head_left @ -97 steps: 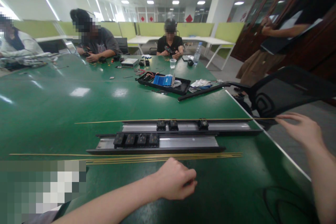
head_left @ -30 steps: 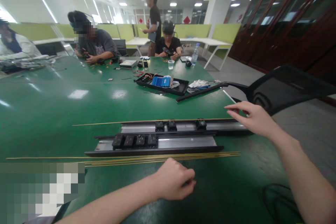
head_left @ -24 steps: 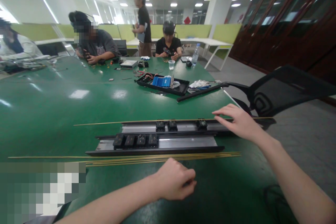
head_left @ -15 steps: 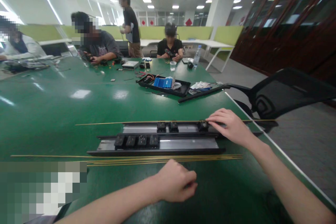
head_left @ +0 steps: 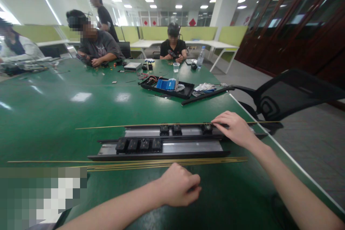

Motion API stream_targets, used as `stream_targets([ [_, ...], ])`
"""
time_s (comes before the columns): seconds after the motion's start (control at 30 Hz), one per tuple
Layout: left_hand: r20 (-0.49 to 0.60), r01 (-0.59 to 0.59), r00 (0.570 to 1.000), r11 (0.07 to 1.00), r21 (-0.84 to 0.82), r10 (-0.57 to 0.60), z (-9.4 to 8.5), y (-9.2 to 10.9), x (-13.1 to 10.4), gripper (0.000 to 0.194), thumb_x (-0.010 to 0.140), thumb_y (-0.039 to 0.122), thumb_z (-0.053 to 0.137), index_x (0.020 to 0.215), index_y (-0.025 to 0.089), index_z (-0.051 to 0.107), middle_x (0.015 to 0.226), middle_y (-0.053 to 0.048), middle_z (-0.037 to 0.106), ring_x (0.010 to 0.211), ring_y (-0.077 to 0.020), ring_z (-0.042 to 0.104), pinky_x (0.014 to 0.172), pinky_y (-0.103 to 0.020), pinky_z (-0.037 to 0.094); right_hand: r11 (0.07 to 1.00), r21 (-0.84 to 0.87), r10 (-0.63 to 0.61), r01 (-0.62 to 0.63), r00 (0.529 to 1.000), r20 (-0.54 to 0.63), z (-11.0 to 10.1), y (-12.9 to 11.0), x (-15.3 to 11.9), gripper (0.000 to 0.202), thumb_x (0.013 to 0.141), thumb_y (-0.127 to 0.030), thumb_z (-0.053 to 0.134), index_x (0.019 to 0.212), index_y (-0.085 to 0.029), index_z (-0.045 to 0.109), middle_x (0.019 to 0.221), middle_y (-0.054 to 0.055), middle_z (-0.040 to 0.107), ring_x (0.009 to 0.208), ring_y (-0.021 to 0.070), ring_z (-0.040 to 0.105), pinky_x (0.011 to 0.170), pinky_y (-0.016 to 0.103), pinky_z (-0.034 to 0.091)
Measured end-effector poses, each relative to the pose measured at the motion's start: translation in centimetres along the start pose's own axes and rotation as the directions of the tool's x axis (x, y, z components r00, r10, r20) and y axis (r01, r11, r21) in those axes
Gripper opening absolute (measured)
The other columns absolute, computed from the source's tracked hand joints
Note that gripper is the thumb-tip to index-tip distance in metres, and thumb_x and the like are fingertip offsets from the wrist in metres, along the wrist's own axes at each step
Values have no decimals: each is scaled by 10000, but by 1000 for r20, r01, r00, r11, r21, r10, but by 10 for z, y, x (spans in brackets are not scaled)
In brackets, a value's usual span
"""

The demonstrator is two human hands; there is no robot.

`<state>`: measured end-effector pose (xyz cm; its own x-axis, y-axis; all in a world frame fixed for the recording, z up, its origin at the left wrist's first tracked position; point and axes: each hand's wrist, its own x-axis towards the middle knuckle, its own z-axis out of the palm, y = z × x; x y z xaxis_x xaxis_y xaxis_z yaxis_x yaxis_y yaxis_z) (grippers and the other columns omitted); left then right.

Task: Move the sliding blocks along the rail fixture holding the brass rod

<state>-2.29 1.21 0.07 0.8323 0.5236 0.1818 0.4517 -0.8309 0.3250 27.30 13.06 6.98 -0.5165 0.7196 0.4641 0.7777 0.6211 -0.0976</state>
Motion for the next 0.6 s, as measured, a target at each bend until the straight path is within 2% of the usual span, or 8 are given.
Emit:
stream_targets([
  [0.6, -4, -8, 1000, 1000, 0, 8, 0, 0, 1, 209, 910, 299, 593, 751, 210, 492, 628, 31, 665, 521, -126, 597, 478, -307, 181, 995, 80, -54, 57, 998, -39, 6, -3, 1, 216, 964, -202, 540, 983, -238, 752, 993, 51, 766, 951, 221, 651, 842, 422, 519],
])
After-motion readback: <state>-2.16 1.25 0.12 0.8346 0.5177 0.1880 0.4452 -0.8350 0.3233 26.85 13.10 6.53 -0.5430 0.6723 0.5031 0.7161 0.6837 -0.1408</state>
